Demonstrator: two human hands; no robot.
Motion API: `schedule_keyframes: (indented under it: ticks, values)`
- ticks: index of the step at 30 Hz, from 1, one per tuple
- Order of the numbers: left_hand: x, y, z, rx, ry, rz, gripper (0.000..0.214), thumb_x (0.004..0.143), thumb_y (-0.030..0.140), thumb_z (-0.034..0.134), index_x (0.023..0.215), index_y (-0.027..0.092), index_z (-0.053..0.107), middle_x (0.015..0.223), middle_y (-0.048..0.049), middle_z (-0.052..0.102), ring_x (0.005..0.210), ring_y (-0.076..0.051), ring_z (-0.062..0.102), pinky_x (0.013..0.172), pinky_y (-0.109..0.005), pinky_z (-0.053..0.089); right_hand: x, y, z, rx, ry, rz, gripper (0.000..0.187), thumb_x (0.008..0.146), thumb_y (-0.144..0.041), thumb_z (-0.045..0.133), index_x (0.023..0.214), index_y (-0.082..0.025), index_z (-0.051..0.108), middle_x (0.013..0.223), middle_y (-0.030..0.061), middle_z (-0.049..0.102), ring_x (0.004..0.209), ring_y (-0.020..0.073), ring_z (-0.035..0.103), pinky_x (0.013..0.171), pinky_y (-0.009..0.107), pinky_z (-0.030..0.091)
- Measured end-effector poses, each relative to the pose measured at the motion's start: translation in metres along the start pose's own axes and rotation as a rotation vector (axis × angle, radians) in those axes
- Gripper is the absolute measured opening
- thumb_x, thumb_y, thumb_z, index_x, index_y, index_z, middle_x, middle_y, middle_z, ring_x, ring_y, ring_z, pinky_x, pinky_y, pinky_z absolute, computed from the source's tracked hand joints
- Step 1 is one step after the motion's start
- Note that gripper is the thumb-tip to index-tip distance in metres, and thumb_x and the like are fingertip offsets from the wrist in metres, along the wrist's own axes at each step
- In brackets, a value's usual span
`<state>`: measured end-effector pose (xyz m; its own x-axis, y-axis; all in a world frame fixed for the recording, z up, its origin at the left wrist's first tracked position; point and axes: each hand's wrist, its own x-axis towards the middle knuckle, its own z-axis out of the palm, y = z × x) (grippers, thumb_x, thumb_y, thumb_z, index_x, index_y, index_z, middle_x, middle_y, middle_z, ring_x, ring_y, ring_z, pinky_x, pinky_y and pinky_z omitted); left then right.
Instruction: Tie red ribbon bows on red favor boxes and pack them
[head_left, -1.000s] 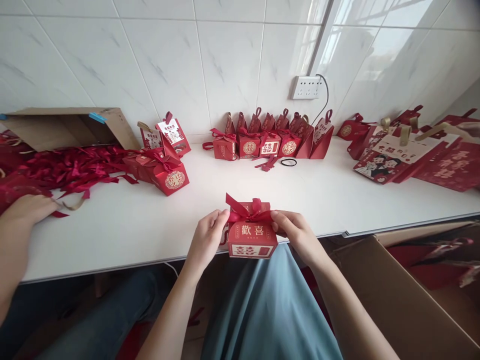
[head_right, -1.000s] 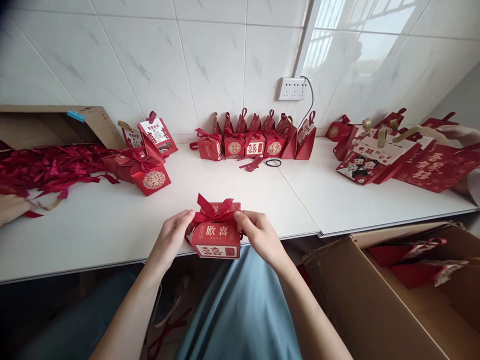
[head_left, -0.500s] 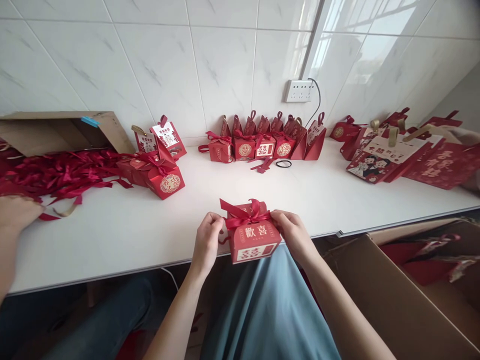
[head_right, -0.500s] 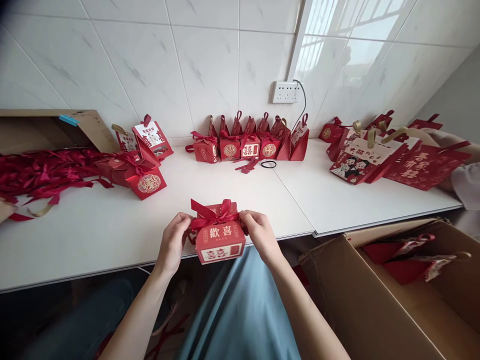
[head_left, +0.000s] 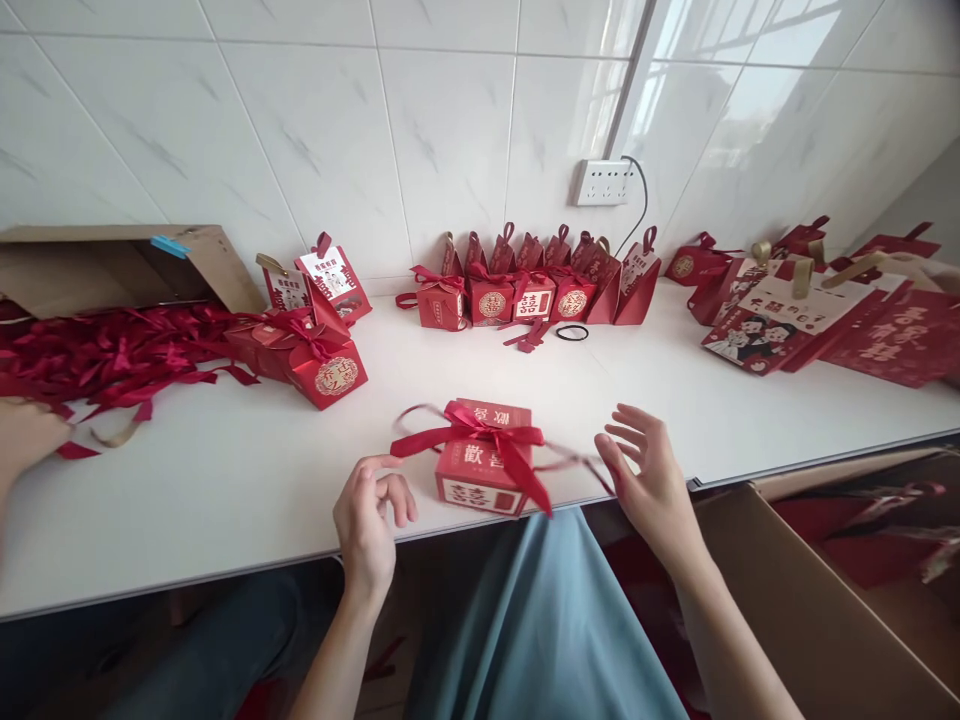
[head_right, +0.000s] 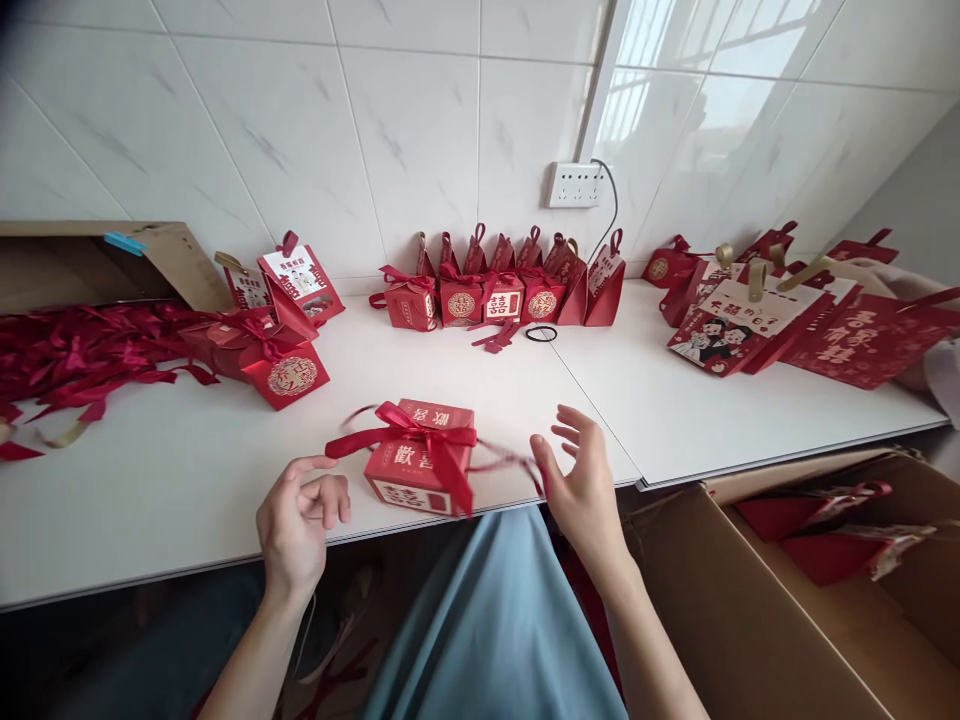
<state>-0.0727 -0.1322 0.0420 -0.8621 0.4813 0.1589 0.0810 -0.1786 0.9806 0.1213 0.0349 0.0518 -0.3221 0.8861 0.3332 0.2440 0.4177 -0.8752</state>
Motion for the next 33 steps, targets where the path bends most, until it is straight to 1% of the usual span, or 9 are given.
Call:
schedule_keyframes:
  ticks: [3,5,10,12,15,20,24,29,33]
  values:
    - [-0.001,0.003,0.001,0.088,0.023,0.056,0.024,0.086,0.042,0.043,0.082,0.020,0.053,0.048,0.0061,0.044,0.048,-0.012,0.045,0.054,-0.025,0.038,-0.002,-0.004,0.001,0.143,-0.284,-0.031,0.045,0.089,-0.054,0.045,0.122,-0.025,0.043,0.127,0.0141,0.050,0.117,0.0280,0.051,0.096,0.048,0.044]
    - [-0.001,0.005,0.003,0.218,0.016,0.066,0.024,0.083,0.043,0.049,0.086,0.021,0.055,0.063,0.0027,0.052,0.057,-0.013,0.050,0.058,-0.026,0.041,-0.005,-0.006,0.005,0.162,-0.433,-0.108,0.055,0.086,-0.056,0.049,0.130,-0.026,0.036,0.132,0.0143,0.046,0.121,0.0283,0.048,0.098,0.048,0.043]
    - [-0.004,0.014,-0.001,0.463,-0.024,0.102,0.037,0.078,0.049,0.054,0.103,0.021,0.061,0.109,-0.0068,0.059,0.095,-0.021,0.056,0.074,-0.028,0.046,0.010,-0.006,0.007,-0.119,-0.486,-0.308,0.094,0.064,-0.061,0.072,0.140,-0.029,0.026,0.147,0.0154,0.019,0.135,0.0369,0.025,0.102,0.056,0.037]
    - [-0.002,0.021,-0.007,0.444,-0.129,0.003,0.037,0.079,0.049,0.054,0.099,0.021,0.063,0.100,-0.0059,0.063,0.089,-0.020,0.058,0.073,-0.027,0.047,0.024,-0.008,0.005,-0.170,-0.569,-0.363,0.099,0.061,-0.060,0.074,0.141,-0.030,0.024,0.150,0.0137,0.014,0.138,0.0369,0.018,0.105,0.056,0.033]
    - [0.004,0.029,-0.012,0.388,-0.289,-0.131,0.035,0.080,0.049,0.054,0.097,0.021,0.064,0.084,-0.0028,0.065,0.073,-0.017,0.058,0.067,-0.025,0.048,0.045,-0.014,0.009,-0.128,-0.746,-0.439,0.106,0.059,-0.055,0.078,0.144,-0.028,0.020,0.150,0.0142,0.018,0.139,0.0344,0.019,0.109,0.052,0.029]
    - [0.014,0.039,-0.013,0.316,-0.377,-0.164,0.028,0.081,0.046,0.056,0.078,0.019,0.062,0.075,-0.0008,0.061,0.071,-0.015,0.057,0.066,-0.022,0.047,0.059,-0.017,0.034,0.117,-0.982,-0.437,0.108,0.063,-0.045,0.079,0.146,-0.022,0.014,0.147,0.0168,0.027,0.135,0.0307,0.030,0.108,0.046,0.033]
    - [0.013,0.050,-0.018,0.313,-0.396,-0.206,0.029,0.082,0.045,0.055,0.071,0.019,0.059,0.067,0.0000,0.058,0.068,-0.015,0.057,0.068,-0.023,0.048,0.045,-0.020,0.042,0.160,-0.921,-0.410,0.099,0.069,-0.033,0.074,0.145,-0.021,0.012,0.137,0.0164,0.035,0.128,0.0291,0.039,0.099,0.043,0.044]
    - [-0.002,0.060,-0.029,0.390,-0.422,-0.242,0.029,0.079,0.046,0.057,0.078,0.018,0.066,0.075,-0.0028,0.065,0.076,-0.018,0.063,0.073,-0.023,0.049,0.017,-0.029,0.038,0.017,-0.704,-0.394,0.097,0.070,-0.029,0.072,0.145,-0.023,0.011,0.131,0.0170,0.035,0.124,0.0323,0.041,0.101,0.051,0.040]
    - [-0.023,0.056,-0.022,0.328,-0.531,-0.337,0.030,0.081,0.045,0.055,0.076,0.017,0.067,0.075,-0.0045,0.067,0.075,-0.018,0.063,0.073,-0.024,0.050,0.008,-0.030,0.038,-0.014,-0.648,-0.382,0.095,0.073,-0.032,0.070,0.145,-0.023,0.010,0.131,0.0178,0.033,0.123,0.0336,0.041,0.102,0.054,0.039]
